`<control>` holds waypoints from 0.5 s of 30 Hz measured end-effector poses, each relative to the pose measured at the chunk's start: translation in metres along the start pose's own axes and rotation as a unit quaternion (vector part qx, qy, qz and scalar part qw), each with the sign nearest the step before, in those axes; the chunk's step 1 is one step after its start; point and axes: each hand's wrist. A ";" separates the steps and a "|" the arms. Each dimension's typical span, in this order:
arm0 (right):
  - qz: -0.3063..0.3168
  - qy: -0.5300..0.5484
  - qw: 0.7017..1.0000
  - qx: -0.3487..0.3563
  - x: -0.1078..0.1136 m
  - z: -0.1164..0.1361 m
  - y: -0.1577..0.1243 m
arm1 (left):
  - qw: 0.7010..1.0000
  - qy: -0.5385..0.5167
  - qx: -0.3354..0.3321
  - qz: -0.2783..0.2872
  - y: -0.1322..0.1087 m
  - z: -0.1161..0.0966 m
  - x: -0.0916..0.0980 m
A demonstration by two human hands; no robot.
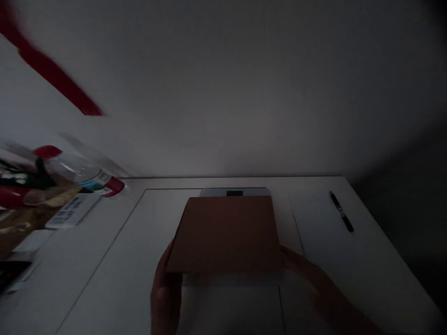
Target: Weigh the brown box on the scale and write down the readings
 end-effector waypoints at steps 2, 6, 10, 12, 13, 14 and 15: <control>-0.018 -0.009 1.000 -0.003 0.014 -0.001 0.007 | 0.998 -0.068 0.010 0.005 0.008 -0.008 0.004; -0.127 0.009 0.991 -0.045 0.052 -0.013 0.041 | 0.998 -0.065 0.002 0.003 0.048 -0.032 0.022; -0.228 -0.024 0.966 -0.123 0.084 -0.038 0.082 | 0.975 0.208 0.025 0.079 0.111 -0.041 0.029; -0.252 -0.074 0.952 -0.157 0.090 -0.054 0.094 | 0.930 0.347 0.022 0.118 0.137 -0.037 0.020; -0.259 -0.103 0.945 -0.170 0.091 -0.061 0.097 | 0.906 0.404 0.020 0.127 0.147 -0.034 0.014; -0.264 -0.132 0.938 -0.181 0.090 -0.068 0.098 | 0.883 0.450 0.025 0.131 0.153 -0.031 0.007; -0.267 -0.161 0.931 -0.192 0.088 -0.074 0.098 | 0.863 0.485 0.037 0.135 0.157 -0.029 0.000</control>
Point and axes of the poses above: each hand's wrist, its own y-axis towards the middle knuckle, its own x-axis out of the back of the hand, z = x × y, and after that the axes turned 10 degrees about -y, right-handed
